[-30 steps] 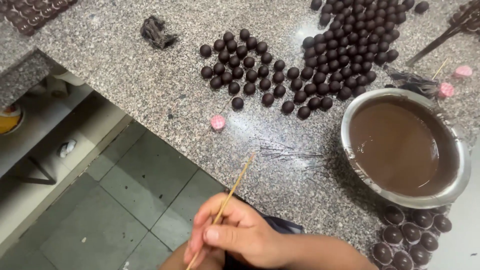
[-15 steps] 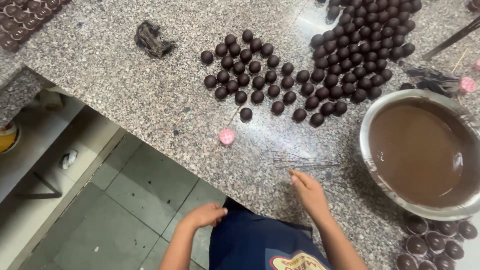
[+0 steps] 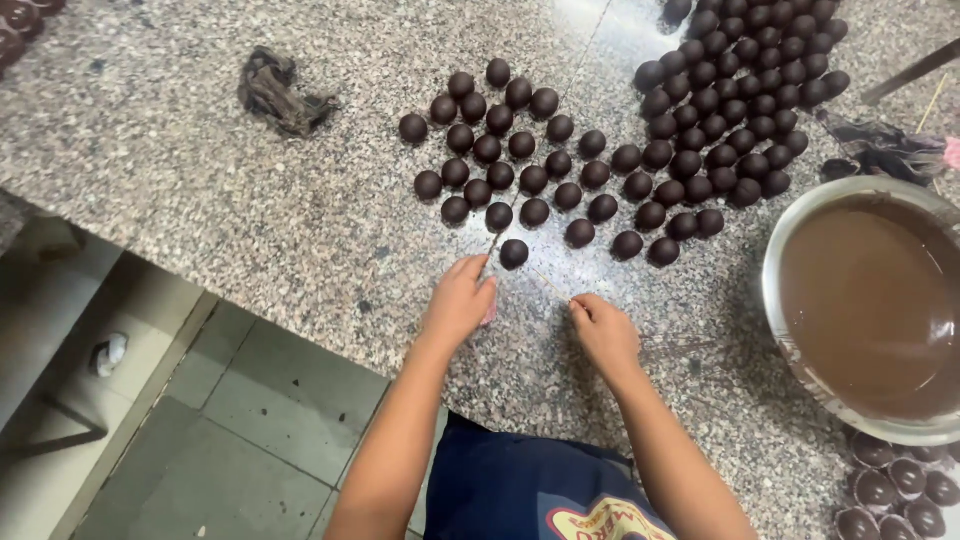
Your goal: The person is dipping chocolate spheres into melted chocolate using a wooden skewer and placing them into pink paper liners.
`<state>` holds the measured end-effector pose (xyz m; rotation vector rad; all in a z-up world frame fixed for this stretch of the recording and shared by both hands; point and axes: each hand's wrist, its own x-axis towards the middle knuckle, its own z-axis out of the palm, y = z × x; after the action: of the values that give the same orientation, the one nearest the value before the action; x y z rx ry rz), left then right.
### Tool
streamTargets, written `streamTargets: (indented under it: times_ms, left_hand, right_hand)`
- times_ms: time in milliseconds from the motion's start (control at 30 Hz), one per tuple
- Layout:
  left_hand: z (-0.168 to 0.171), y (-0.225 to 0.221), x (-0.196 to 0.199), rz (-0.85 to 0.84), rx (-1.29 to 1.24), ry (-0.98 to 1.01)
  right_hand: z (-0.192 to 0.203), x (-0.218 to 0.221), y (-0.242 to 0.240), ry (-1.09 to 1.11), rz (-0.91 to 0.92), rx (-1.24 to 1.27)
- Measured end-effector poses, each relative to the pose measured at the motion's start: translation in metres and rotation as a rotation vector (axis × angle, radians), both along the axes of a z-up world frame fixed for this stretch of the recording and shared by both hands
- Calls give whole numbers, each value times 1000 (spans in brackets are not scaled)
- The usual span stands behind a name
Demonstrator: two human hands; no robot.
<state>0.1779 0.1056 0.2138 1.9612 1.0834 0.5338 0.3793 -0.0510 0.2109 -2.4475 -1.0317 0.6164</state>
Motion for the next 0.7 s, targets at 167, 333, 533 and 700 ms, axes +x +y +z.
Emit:
streamTargets:
  times_ms: [167,333,533,700]
  left_hand:
    - [-33,15,23,-74,7,-19]
    - [-29,22,34,-128,-25,21]
    - [-26,24,36,-172,-34,22]
    - [-37,26,36,-180,20,-38]
  right_hand:
    - [10,2,16,7,-36,-53]
    - [22,4,25,26,-38,-101]
    - [18,8,38,13,-18,-132]
    - [13,1,54,-9,45,-86]
